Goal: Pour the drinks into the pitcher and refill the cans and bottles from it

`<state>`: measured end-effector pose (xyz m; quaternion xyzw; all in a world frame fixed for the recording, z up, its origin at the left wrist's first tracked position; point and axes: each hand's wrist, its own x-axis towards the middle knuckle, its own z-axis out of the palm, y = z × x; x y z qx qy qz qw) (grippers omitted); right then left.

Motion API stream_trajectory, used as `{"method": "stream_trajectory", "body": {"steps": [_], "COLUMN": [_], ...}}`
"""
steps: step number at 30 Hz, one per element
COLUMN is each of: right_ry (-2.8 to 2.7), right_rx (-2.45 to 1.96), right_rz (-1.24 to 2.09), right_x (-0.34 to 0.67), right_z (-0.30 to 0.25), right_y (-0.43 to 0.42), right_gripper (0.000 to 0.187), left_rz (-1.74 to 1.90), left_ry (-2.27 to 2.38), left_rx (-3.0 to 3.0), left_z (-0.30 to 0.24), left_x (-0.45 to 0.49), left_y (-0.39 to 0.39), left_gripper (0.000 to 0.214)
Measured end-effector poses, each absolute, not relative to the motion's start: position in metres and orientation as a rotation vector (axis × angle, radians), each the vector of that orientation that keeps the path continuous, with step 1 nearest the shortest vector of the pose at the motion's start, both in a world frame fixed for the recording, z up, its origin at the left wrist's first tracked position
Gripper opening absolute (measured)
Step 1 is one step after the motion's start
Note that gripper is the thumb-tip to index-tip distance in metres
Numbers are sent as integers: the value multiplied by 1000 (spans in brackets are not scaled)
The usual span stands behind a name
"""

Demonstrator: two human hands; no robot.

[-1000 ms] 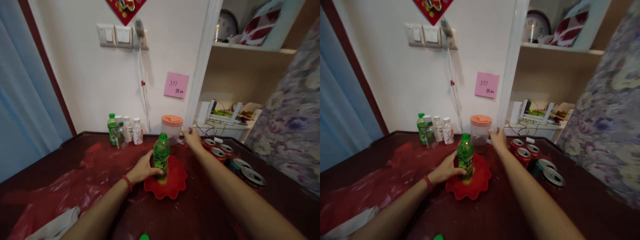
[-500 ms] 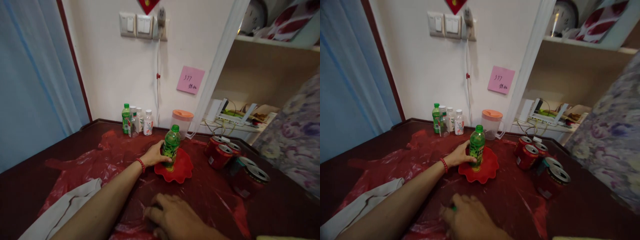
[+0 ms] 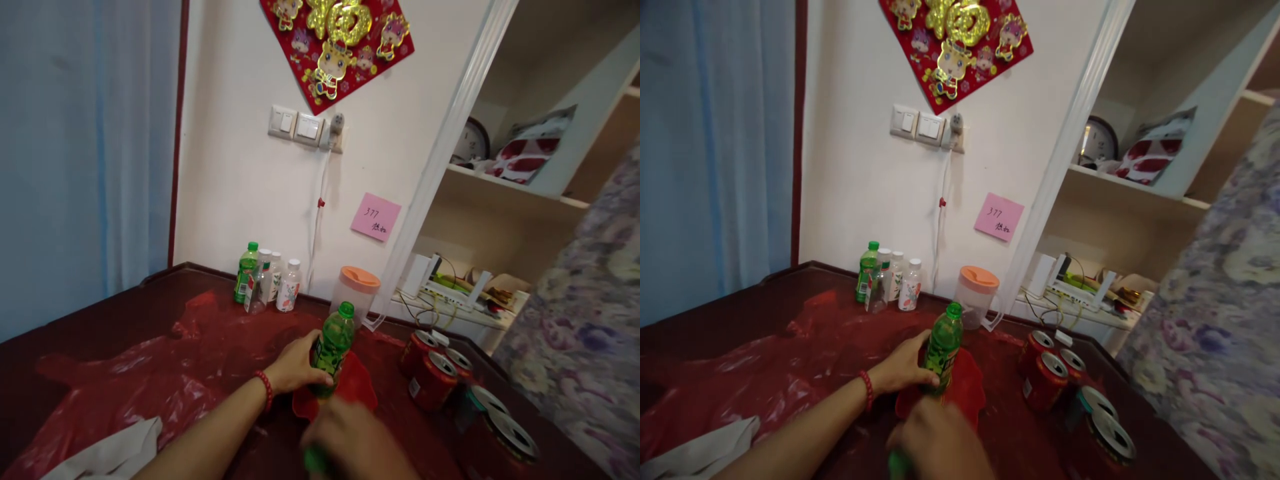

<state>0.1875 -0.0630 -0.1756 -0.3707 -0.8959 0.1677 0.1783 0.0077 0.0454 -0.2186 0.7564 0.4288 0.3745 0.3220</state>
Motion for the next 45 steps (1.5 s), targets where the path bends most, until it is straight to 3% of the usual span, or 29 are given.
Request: {"method": "stream_trajectory", "body": {"steps": [4,7,21,35,38,42,45], "right_ry": [-2186,-2237,-2484,-2619,-2617,-2608,-2679], "right_rx": [-892,-915,-974,-1112,-1191,-1281,-1257], "right_rz": [174,68,301,230,107,22,75], "right_x": [212,219,208,195,193,197,196], "right_z": [-78,-49,-41,-33,-33,-27,-23], "right_y": [-22,13,41,49,48,40,37], "right_gripper": [25,25,24,11,19,49,44], "left_rz": [1009,1004,988,983,979,979,981], "left_ry": [1089,1119,1135,1135,1137,1154,1140], "left_rx": [1967,1961,1942,1950,1949,1950,1964], "left_z": [-220,-217,-213,-212,-213,-213,-213], "left_x": [7,6,7,6,6,6,6], "left_y": [44,43,40,40,40,41,41], "left_gripper": [80,85,82,81,81,80,80]}}
